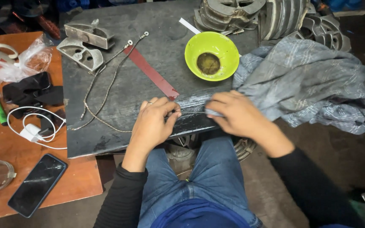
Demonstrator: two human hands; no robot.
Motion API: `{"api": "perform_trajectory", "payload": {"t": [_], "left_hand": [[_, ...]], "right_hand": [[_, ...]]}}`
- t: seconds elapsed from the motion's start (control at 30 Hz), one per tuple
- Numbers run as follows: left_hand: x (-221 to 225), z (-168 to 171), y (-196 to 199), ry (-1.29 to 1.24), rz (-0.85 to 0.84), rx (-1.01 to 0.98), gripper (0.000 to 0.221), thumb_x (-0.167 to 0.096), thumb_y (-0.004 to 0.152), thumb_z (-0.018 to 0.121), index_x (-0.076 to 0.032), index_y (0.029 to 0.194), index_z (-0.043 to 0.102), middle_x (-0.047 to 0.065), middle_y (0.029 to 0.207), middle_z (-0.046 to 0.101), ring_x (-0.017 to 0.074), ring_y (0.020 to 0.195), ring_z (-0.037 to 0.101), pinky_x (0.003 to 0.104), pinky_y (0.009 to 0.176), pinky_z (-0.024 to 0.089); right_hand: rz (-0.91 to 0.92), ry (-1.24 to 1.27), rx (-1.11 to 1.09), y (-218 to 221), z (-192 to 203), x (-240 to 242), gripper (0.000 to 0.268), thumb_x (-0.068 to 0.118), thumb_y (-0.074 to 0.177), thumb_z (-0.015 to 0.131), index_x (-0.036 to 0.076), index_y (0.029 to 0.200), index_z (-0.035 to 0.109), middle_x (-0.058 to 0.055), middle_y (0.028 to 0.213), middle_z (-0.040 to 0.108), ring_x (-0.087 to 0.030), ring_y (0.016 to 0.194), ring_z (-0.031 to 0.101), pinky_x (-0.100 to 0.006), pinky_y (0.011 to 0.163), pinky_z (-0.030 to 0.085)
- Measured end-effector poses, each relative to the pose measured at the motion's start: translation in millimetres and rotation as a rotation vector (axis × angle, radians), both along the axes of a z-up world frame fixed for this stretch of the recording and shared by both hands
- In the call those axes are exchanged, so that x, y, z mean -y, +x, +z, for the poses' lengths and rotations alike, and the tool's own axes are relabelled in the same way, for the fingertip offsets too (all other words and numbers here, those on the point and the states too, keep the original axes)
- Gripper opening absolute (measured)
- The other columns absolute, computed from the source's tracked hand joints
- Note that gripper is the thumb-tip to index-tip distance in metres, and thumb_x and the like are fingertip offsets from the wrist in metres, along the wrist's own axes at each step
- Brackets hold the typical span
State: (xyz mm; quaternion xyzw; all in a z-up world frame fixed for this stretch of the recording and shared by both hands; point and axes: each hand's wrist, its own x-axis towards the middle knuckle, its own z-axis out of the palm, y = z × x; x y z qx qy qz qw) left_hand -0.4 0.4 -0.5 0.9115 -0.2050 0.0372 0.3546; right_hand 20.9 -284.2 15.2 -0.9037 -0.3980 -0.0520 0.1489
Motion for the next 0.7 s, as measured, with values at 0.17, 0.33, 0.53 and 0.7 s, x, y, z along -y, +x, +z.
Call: {"api": "perform_trajectory", "payload": {"t": [0.17, 0.33, 0.53, 0.7], "left_hand": [[-1, -2, 0, 0.001, 0.001, 0.004, 0.004, -0.022, 0.094, 0.076, -0.018, 0.096, 0.077, 0.002, 0.078, 0.063, 0.0255, 0.086, 0.063, 0.037, 0.085, 0.044], [-1, 1, 0, -0.003, -0.007, -0.001, 0.006, -0.019, 0.093, 0.076, -0.018, 0.099, 0.078, 0.004, 0.081, 0.067, 0.0277, 0.090, 0.065, 0.039, 0.086, 0.045], [0, 4, 0, -0.011, 0.010, -0.023, 0.006, -0.017, 0.094, 0.074, -0.019, 0.097, 0.079, 0.002, 0.082, 0.070, 0.0251, 0.089, 0.066, 0.037, 0.087, 0.044], [-21, 7, -6, -0.017, 0.024, -0.045, 0.005, -0.016, 0.092, 0.076, -0.017, 0.096, 0.079, 0.002, 0.082, 0.069, 0.0249, 0.089, 0.065, 0.037, 0.088, 0.044]], "right_hand": [[0.032, -0.013, 0.047, 2, -2, -9, 0.015, 0.025, 0.093, 0.073, 0.016, 0.105, 0.070, -0.005, 0.102, 0.070, -0.029, 0.099, 0.071, -0.042, 0.080, 0.050], [0.005, -0.032, 0.020, -4, 3, 18, 0.014, 0.024, 0.092, 0.074, 0.015, 0.103, 0.071, -0.005, 0.101, 0.072, -0.030, 0.100, 0.072, -0.043, 0.081, 0.051], [0.093, -0.060, 0.125, 16, -16, -45, 0.014, 0.025, 0.088, 0.076, 0.019, 0.099, 0.069, 0.000, 0.098, 0.068, -0.025, 0.093, 0.068, -0.040, 0.079, 0.047], [0.109, -0.047, 0.079, 10, 3, -31, 0.011, 0.023, 0.090, 0.074, 0.017, 0.099, 0.070, -0.003, 0.097, 0.068, -0.028, 0.092, 0.069, -0.042, 0.080, 0.048]]}}
